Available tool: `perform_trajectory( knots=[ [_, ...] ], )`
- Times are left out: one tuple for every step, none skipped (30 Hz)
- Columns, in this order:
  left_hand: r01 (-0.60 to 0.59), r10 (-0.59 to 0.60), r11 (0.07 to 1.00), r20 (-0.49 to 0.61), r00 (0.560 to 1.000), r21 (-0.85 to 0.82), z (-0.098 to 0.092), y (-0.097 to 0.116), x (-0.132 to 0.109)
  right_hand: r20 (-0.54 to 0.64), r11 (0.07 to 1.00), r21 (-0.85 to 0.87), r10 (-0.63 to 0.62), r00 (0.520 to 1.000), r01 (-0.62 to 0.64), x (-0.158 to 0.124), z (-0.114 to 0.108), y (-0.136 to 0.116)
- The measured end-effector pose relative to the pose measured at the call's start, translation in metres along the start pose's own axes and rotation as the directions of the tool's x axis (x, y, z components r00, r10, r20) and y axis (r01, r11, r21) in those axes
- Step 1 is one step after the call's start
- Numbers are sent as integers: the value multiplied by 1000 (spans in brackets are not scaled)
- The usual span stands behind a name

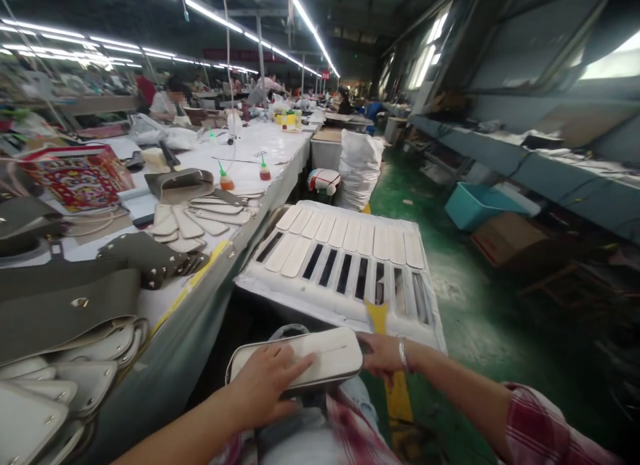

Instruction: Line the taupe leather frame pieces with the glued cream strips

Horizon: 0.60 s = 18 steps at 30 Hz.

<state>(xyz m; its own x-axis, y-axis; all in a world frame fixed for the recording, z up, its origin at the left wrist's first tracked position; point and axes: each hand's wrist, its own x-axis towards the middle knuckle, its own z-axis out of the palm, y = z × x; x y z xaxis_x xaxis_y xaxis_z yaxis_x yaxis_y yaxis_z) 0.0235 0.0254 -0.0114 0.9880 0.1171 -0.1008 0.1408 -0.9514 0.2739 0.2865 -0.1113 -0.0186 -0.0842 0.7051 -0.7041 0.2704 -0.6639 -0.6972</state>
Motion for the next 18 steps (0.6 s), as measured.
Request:
perform_trajectory(
  knots=[
    [-10,10,1000,6,1000,-9,-2,-1,0,4,1000,-11,-7,1000,8,3,3,3],
    [-17,18,1000,12,1000,-18,-4,-2,1,-11,1000,-18,-7,1000,6,5,6,4],
    [-24,24,999,17,1000,-26,-6,-3,1,-39,1000,-19,-6,999,6,8,9,5],
    [-26,27,999,24,999,-30,-7,-4,1,-71,1000,-15,-15,997,14,10,10,5],
    [-26,27,999,30,999,-31,-8,-4,1,-99,999,-5,-32,995,32,11,12,5],
    [-24,25,999,35,999,-29,-9,-4,1,-117,998,7,-58,991,59,12,13,5],
    [-22,23,999,40,999,-27,-9,-4,1,-127,995,16,-94,987,97,12,13,5],
    [-22,23,999,46,999,-26,-9,-4,2,-135,989,21,-142,981,146,11,14,6],
    [-24,25,999,52,998,-25,-9,-4,2,-149,979,21,-196,969,201,9,14,6],
    [-29,30,999,57,998,-26,-10,-4,2,-166,970,23,-234,958,241,7,15,6],
    [-36,37,999,62,997,-25,-10,-4,3,-185,964,19,-256,949,264,4,15,6],
    [-45,47,999,67,997,-23,-11,-4,3,-204,962,6,-265,942,272,1,16,4],
    [-55,56,998,73,996,-17,-13,-5,3,-225,963,-6,-263,938,268,-3,17,1],
    [-63,64,998,82,995,-7,-14,-5,4,-244,966,-20,-254,936,257,-7,17,-4],
    [-72,72,997,96,993,6,-16,-6,5,-260,969,-37,-244,934,243,-12,17,-9],
    [-83,80,996,112,990,21,-17,-7,6,-269,972,-60,-233,934,225,-16,17,-14],
    [-94,89,995,126,988,37,-18,-7,8,-270,975,-85,-221,937,206,-20,16,-19],
    [-106,98,993,134,986,55,-18,-7,9,-266,979,-103,-198,943,177,-22,15,-23]
  ],
)
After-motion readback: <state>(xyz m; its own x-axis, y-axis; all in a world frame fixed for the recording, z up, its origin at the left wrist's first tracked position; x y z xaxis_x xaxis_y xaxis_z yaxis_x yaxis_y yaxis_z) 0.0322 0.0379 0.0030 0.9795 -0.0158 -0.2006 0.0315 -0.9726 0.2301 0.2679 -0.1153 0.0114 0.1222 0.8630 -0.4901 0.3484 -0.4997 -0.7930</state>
